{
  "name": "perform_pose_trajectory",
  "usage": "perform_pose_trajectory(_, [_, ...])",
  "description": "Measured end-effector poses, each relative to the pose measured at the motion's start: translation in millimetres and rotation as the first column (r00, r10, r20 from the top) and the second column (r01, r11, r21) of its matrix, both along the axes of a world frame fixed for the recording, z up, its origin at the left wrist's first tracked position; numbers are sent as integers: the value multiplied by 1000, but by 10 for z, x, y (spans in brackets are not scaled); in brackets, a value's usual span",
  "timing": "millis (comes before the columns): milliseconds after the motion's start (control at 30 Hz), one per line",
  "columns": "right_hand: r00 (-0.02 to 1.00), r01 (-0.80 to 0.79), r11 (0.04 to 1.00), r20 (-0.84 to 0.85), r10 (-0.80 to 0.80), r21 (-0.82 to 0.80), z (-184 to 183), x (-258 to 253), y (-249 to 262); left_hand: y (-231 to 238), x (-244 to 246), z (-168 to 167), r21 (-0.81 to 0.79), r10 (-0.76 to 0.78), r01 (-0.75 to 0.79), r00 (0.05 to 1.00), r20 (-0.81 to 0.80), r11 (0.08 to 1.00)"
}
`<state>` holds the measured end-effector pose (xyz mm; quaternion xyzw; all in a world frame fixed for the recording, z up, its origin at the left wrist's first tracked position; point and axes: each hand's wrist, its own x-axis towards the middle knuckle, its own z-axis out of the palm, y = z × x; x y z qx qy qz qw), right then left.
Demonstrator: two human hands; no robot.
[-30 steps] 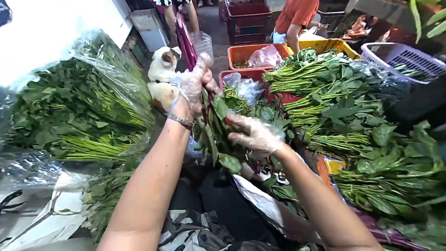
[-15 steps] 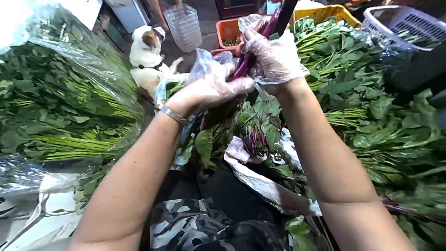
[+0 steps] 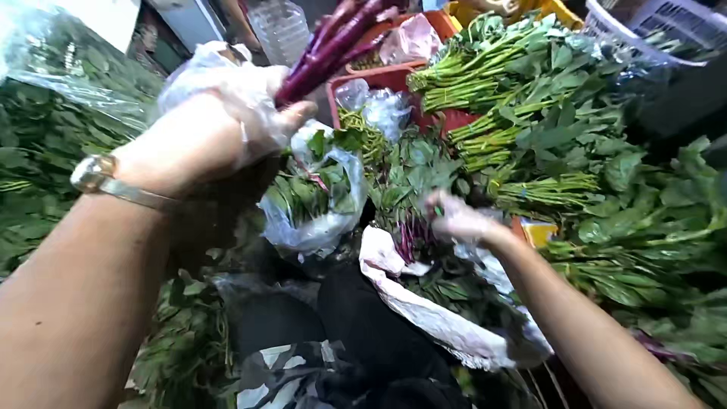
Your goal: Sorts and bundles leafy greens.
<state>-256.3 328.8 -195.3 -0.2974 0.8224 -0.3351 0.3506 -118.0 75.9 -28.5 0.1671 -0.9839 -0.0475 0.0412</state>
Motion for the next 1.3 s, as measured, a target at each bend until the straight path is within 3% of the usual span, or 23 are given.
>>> perform_pose_trajectory(33, [999,-13,992,38,8,124,-116,-41,-24,-115,-24,55,1,37,-37,999,12,999])
perform_pose_trajectory(67, [997,6,991,70,-16,135,-152,-75,-69,-237,-89,72,3,57,-57,998,35,998])
perform_pose_trajectory(167, [989,140,963,87,-123,-228,32,-71,-334,-582,-441,-177,-26,115,-112,984,139,993])
perform_pose_trajectory(267, [943,91,876,-241,-228,-473,206,-9,-780,-795,-876,-656,8,66,-69,980,188,998])
perform_pose_trajectory(300, [905,72,881,-340,-255,-468,262,-26,-927,-795,-1011,-768,17,33,-37,978,205,999])
perform_pose_trajectory(400, [866,133,967,-450,-220,-218,335,-160,-1308,-703,-1341,-1012,21,-41,37,959,280,999])
perform_pose_trajectory(667, [944,220,960,-285,-165,174,-54,-379,-1733,-633,-1660,-1404,105,-116,82,915,387,991])
perform_pose_trajectory(867, [961,182,967,-240,-136,179,-125,-439,-1792,-732,-1729,-1605,110,-120,82,904,410,991])
perform_pose_trajectory(1100, [955,191,965,-260,-141,181,-197,-452,-1822,-733,-1708,-1596,122,-146,103,892,428,987])
perform_pose_trajectory(1200, [968,120,959,-246,-54,258,-192,-379,-1783,-821,-1539,-1857,184,-122,63,936,329,981])
perform_pose_trajectory(1300, [982,69,932,-188,-1,356,-284,-281,-1609,-702,-1351,-1686,211,-31,-22,968,249,977])
